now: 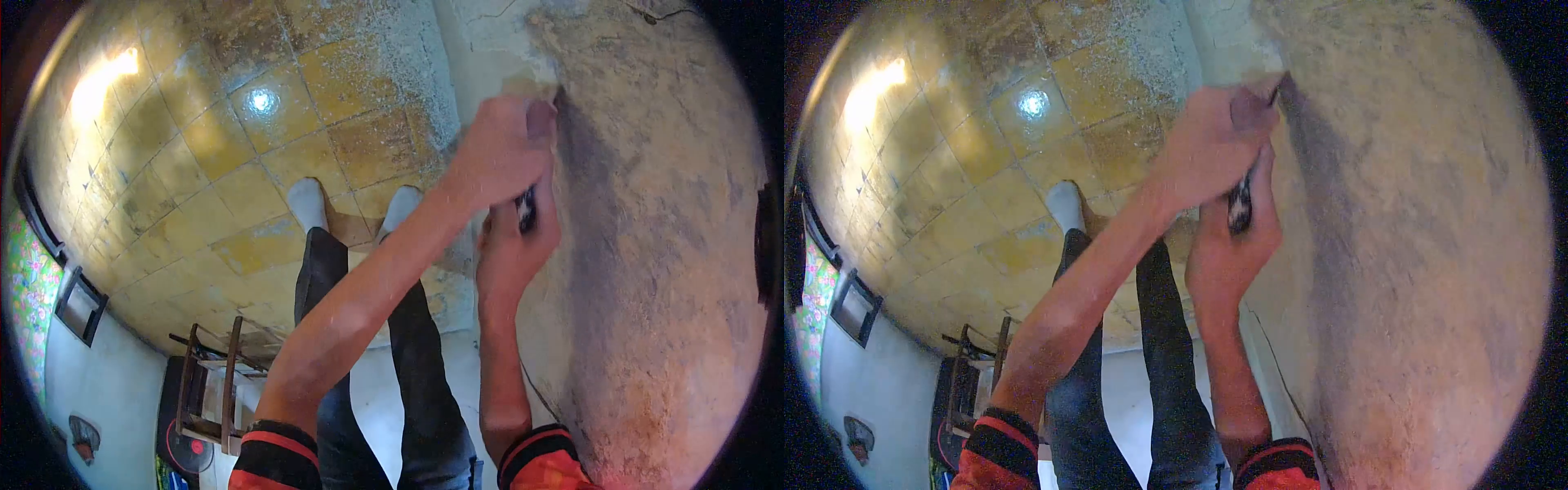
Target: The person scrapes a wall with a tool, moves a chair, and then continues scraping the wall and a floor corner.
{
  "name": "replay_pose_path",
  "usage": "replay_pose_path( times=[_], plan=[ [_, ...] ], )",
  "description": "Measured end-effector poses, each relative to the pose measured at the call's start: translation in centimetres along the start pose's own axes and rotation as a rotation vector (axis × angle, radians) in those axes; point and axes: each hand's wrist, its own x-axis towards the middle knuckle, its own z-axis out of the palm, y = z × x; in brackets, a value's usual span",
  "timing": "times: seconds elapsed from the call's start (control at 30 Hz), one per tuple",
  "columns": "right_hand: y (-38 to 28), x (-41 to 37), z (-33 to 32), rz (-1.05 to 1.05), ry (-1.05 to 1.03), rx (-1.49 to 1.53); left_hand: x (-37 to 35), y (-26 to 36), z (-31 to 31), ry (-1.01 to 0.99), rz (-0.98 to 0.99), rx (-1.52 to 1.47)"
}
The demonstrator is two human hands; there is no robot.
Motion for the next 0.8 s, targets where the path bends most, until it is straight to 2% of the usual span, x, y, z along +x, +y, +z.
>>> replay_pose_path(
  times=[0.2, 0.3, 0.43, 0.53, 0.63, 0.73, 0.8],
  plan=[
    [0.7, 0.9, 1.4, 0.007, -0.020, 0.028, 1.2, -0.7, -0.6, 0.012, 0.074, 0.029],
    [-0.6, 0.4, 0.1, 0.070, -0.021, 0.023, 1.4, -0.6, -0.5, -0.010, 0.091, 0.064],
    [0.8, 1.8, 2.4, -0.049, -0.033, 0.041, 4.0, -1.4, -1.4, 0.016, 0.058, 0.072],
    [1.1, 0.6, 1.6, 0.001, 0.018, 0.056, 1.9, -1.4, -0.7, -0.045, 0.103, -0.001],
    [1.5, 1.8, 1.8, -0.056, -0.003, -0.020, 2.3, -1.7, -0.5, 0.004, 0.137, 0.072],
    [1.2, 1.5, 2.5, -0.001, 0.010, 0.011, 3.3, -2.0, -1.2, 0.027, 0.086, -0.025],
    [0.7, 1.1, 2.2, 0.039, 0.016, 0.065, 2.1, -1.5, -0.8, -0.014, 0.110, 0.033]
  ],
)
